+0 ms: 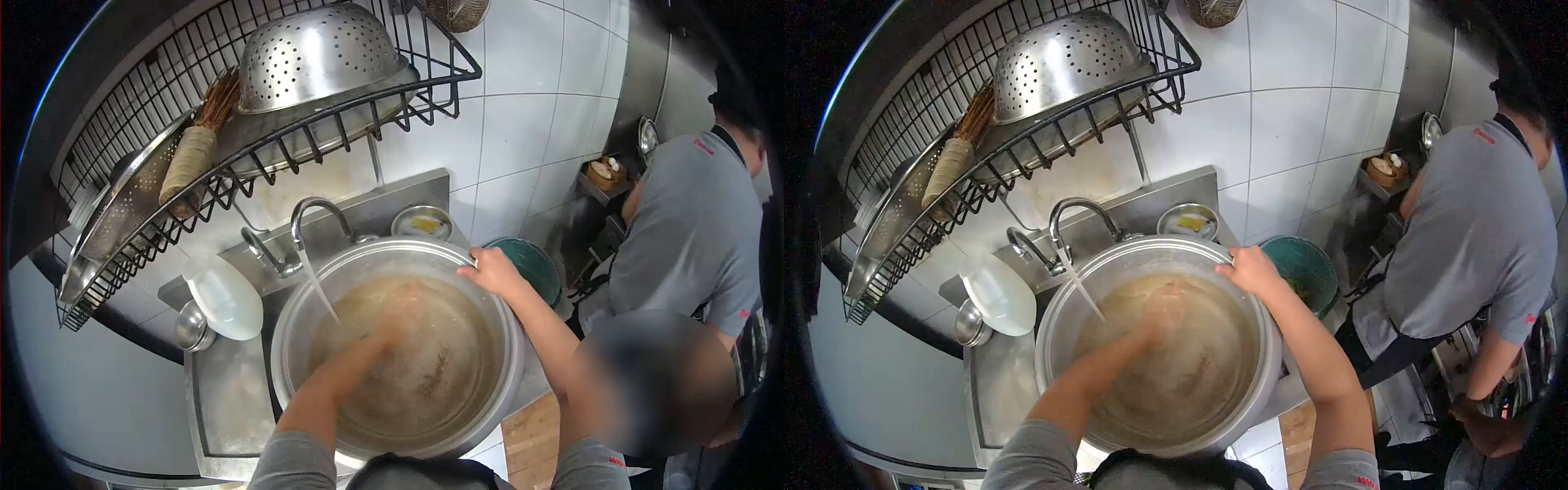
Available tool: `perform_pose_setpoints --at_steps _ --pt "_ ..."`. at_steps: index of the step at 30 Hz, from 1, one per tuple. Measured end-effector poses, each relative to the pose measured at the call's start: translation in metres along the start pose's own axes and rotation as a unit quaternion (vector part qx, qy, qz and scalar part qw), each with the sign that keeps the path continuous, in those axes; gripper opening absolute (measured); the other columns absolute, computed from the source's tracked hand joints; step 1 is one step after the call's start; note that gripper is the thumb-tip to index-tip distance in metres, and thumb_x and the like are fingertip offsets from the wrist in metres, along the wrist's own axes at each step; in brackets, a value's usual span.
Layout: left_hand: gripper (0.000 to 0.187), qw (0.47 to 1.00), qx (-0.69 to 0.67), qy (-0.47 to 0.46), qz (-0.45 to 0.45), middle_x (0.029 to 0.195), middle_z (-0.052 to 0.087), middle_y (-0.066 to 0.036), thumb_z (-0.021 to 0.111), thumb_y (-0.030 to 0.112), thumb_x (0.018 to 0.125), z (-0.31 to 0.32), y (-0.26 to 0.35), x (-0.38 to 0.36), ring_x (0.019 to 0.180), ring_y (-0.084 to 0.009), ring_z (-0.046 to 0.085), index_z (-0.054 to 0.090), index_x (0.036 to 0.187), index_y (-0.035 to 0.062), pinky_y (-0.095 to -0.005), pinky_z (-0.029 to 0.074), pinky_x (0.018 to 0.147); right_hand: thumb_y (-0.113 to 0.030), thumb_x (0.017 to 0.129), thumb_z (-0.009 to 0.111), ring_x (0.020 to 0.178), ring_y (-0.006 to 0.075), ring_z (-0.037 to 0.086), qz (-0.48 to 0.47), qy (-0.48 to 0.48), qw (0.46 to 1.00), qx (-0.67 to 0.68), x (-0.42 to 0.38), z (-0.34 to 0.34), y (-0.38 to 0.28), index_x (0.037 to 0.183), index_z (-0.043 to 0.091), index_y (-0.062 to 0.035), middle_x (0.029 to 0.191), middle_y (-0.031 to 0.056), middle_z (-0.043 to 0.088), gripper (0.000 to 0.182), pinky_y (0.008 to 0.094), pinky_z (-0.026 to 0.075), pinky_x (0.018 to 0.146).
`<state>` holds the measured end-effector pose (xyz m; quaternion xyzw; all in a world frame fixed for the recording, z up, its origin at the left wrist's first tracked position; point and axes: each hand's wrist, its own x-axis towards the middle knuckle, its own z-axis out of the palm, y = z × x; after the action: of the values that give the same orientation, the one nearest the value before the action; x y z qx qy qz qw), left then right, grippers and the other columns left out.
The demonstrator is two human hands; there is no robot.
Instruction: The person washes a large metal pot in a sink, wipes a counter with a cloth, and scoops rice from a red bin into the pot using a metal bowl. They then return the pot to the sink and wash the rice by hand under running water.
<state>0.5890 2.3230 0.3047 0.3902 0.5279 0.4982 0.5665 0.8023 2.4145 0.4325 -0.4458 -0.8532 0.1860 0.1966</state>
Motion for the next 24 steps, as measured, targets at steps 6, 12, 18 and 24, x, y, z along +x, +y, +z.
perform_pose_setpoints --at_steps 6,12,18,24 --pt "0.054 0.942 -0.235 0.241 -0.008 0.124 0.038 -0.024 0.028 0.033 0.093 0.138 0.020 0.059 0.113 -0.0309 0.041 0.026 0.131 -0.0042 -0.0412 0.032 0.096 -0.043 0.081 0.054 0.084 0.0390 0.058 0.046 -0.004 0.999 -0.009 -0.003 0.000 -0.005 0.085 0.061 0.0024 0.081 0.0251 0.060 0.046 0.0451 0.047 0.074" --pt "0.063 0.995 -0.036 0.095 -0.016 0.139 0.021 -0.023 0.018 0.044 0.094 0.198 -0.015 -0.027 0.124 -0.0308 0.031 0.014 0.136 -0.0022 -0.0384 0.025 0.103 -0.044 0.085 0.048 0.086 0.0384 0.058 0.093 0.002 0.995 -0.032 0.006 0.005 -0.002 0.092 0.060 0.0009 0.084 0.0242 0.061 0.047 0.0448 0.047 0.076" --pt "0.035 0.692 0.610 -0.372 0.101 0.095 0.060 -0.022 0.040 0.028 0.086 0.120 0.007 -0.059 0.091 -0.0413 0.055 0.058 0.100 0.0021 -0.0480 0.040 0.087 -0.043 0.083 0.051 0.088 0.0346 0.060 0.190 -0.027 0.973 -0.130 0.007 0.008 -0.039 0.095 0.060 -0.0009 0.091 0.0199 0.062 0.045 0.0424 0.048 0.076" --pt "0.024 0.638 0.704 -0.264 0.165 0.085 0.063 -0.015 0.051 0.024 0.075 0.024 0.085 0.063 0.080 -0.0307 0.060 0.065 0.083 0.0057 -0.0426 0.046 0.072 -0.043 0.079 0.057 0.085 0.0358 0.060 0.153 0.013 0.980 -0.123 -0.001 0.028 -0.045 0.091 0.061 -0.0023 0.086 0.0214 0.062 0.042 0.0432 0.049 0.073"
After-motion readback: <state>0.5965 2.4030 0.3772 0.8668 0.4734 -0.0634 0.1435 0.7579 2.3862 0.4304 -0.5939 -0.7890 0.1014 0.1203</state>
